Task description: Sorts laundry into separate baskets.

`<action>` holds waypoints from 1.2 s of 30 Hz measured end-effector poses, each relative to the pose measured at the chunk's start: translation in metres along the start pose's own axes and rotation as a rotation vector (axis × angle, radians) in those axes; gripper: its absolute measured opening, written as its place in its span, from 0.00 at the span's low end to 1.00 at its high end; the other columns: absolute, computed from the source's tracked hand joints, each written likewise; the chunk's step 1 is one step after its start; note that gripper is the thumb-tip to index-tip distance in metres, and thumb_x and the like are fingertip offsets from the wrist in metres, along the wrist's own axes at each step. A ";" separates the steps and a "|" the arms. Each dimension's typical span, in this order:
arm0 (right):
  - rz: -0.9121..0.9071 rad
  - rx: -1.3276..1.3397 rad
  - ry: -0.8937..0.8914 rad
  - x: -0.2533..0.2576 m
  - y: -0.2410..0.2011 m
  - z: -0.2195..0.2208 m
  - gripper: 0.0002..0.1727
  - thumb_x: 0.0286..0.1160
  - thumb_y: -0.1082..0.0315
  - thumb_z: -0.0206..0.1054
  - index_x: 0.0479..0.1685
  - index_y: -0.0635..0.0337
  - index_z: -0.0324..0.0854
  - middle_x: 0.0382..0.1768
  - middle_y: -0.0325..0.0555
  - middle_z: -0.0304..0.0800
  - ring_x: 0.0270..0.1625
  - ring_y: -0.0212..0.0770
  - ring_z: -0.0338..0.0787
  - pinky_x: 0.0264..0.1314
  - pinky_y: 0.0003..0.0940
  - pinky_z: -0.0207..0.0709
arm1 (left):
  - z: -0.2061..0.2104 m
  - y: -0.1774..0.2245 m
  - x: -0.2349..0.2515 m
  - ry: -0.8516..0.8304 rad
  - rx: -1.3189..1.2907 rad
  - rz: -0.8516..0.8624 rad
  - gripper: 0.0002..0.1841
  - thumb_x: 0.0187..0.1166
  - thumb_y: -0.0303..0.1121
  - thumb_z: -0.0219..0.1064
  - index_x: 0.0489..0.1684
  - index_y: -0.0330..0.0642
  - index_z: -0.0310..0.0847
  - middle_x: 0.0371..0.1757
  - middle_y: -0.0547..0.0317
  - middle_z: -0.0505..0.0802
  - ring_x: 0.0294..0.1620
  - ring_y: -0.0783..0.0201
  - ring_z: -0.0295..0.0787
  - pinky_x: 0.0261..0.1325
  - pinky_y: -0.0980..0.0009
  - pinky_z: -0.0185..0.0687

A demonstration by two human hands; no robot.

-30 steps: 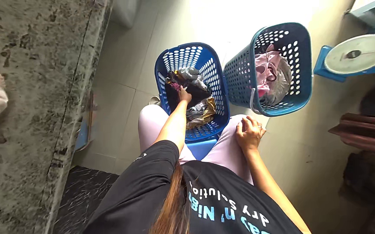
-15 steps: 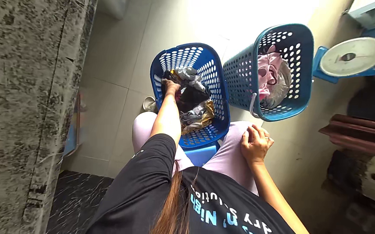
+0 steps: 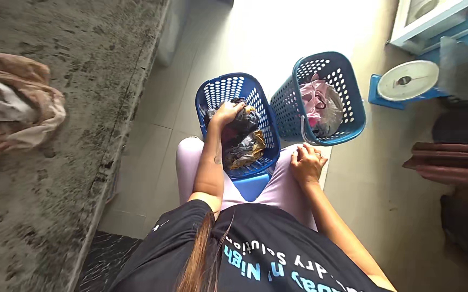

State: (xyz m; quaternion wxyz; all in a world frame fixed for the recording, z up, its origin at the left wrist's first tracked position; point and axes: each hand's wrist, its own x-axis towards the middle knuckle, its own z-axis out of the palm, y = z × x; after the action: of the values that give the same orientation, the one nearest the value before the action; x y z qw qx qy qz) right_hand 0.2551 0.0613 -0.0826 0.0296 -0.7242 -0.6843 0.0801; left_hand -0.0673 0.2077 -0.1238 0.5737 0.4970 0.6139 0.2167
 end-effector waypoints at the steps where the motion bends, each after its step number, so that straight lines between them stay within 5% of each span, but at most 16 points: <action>1: -0.001 -0.010 -0.023 -0.001 -0.003 -0.002 0.22 0.82 0.56 0.56 0.62 0.57 0.89 0.74 0.55 0.83 0.82 0.62 0.74 0.79 0.71 0.58 | -0.001 0.014 -0.024 0.029 -0.084 0.067 0.29 0.93 0.52 0.51 0.43 0.32 0.87 0.39 0.45 0.91 0.43 0.57 0.89 0.55 0.52 0.83; 6: -0.086 0.202 0.026 -0.013 -0.022 -0.001 0.20 0.82 0.56 0.60 0.61 0.57 0.90 0.67 0.54 0.88 0.78 0.61 0.77 0.78 0.73 0.57 | -0.018 0.101 -0.135 0.120 -0.404 0.424 0.24 0.94 0.46 0.50 0.38 0.39 0.86 0.29 0.61 0.92 0.32 0.70 0.91 0.44 0.65 0.90; 9: -0.159 0.750 0.118 -0.017 -0.062 -0.020 0.20 0.89 0.59 0.58 0.58 0.66 0.87 0.50 0.57 0.94 0.54 0.51 0.94 0.63 0.56 0.84 | -0.019 0.137 -0.175 0.178 -0.195 0.533 0.22 0.95 0.45 0.50 0.47 0.37 0.85 0.36 0.57 0.93 0.38 0.68 0.92 0.48 0.64 0.90; 12: -0.119 0.904 0.119 -0.028 -0.104 -0.061 0.19 0.85 0.60 0.59 0.48 0.70 0.85 0.36 0.60 0.90 0.39 0.55 0.91 0.46 0.61 0.83 | -0.019 0.150 -0.193 0.325 0.374 0.360 0.29 0.92 0.55 0.50 0.51 0.38 0.89 0.49 0.41 0.93 0.56 0.45 0.90 0.62 0.37 0.79; 13: -0.111 0.926 0.130 -0.026 -0.111 -0.074 0.18 0.85 0.61 0.59 0.46 0.70 0.85 0.35 0.59 0.89 0.38 0.54 0.90 0.46 0.59 0.83 | -0.017 0.154 -0.201 0.359 0.392 0.352 0.30 0.91 0.56 0.50 0.45 0.38 0.89 0.46 0.43 0.91 0.53 0.45 0.89 0.59 0.37 0.79; 16: -0.214 1.150 0.242 -0.011 -0.123 -0.100 0.13 0.81 0.67 0.62 0.41 0.70 0.87 0.30 0.47 0.91 0.32 0.35 0.90 0.41 0.38 0.87 | -0.017 0.171 -0.232 0.232 0.032 0.509 0.24 0.93 0.48 0.52 0.42 0.38 0.89 0.35 0.57 0.92 0.38 0.66 0.90 0.48 0.60 0.87; 21: -0.530 1.258 0.114 -0.021 -0.150 -0.145 0.19 0.74 0.70 0.70 0.63 0.68 0.81 0.53 0.47 0.92 0.58 0.31 0.91 0.64 0.35 0.87 | -0.013 0.189 -0.273 -0.048 -0.356 0.692 0.22 0.96 0.42 0.46 0.63 0.35 0.81 0.51 0.55 0.94 0.54 0.64 0.93 0.62 0.61 0.90; 26: -0.723 0.980 -0.242 -0.009 -0.140 -0.126 0.14 0.87 0.61 0.63 0.55 0.61 0.88 0.44 0.43 0.95 0.48 0.32 0.93 0.60 0.39 0.87 | -0.040 0.193 -0.292 -0.035 -0.672 0.925 0.26 0.97 0.47 0.36 0.72 0.38 0.72 0.61 0.52 0.91 0.64 0.58 0.89 0.71 0.54 0.85; 29: -0.656 0.694 -0.096 0.006 -0.120 -0.149 0.15 0.87 0.64 0.61 0.58 0.61 0.87 0.46 0.56 0.94 0.51 0.52 0.94 0.59 0.62 0.82 | -0.065 0.183 -0.302 0.013 -0.793 1.015 0.28 0.96 0.51 0.32 0.77 0.43 0.68 0.69 0.51 0.87 0.69 0.56 0.85 0.73 0.54 0.83; 32: -0.464 0.457 0.001 0.023 -0.116 -0.161 0.16 0.77 0.68 0.67 0.61 0.62 0.85 0.49 0.65 0.92 0.55 0.67 0.91 0.60 0.72 0.78 | -0.079 0.185 -0.325 0.092 -0.937 1.183 0.31 0.95 0.52 0.25 0.78 0.41 0.62 0.73 0.46 0.82 0.74 0.52 0.80 0.79 0.49 0.76; 36: -0.244 0.392 -0.161 0.045 -0.096 -0.089 0.20 0.68 0.72 0.74 0.61 0.63 0.85 0.57 0.73 0.87 0.64 0.75 0.84 0.65 0.77 0.74 | -0.094 0.194 -0.374 0.521 -0.914 1.335 0.30 0.95 0.49 0.21 0.76 0.38 0.60 0.66 0.46 0.82 0.72 0.55 0.80 0.79 0.50 0.75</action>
State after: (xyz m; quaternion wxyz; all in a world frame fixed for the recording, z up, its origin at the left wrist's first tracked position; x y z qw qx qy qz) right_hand 0.1768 0.1180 0.0161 0.1244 -0.6077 -0.7383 0.2649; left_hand -0.1410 -0.0051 0.2448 0.3104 0.4088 0.1566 0.8438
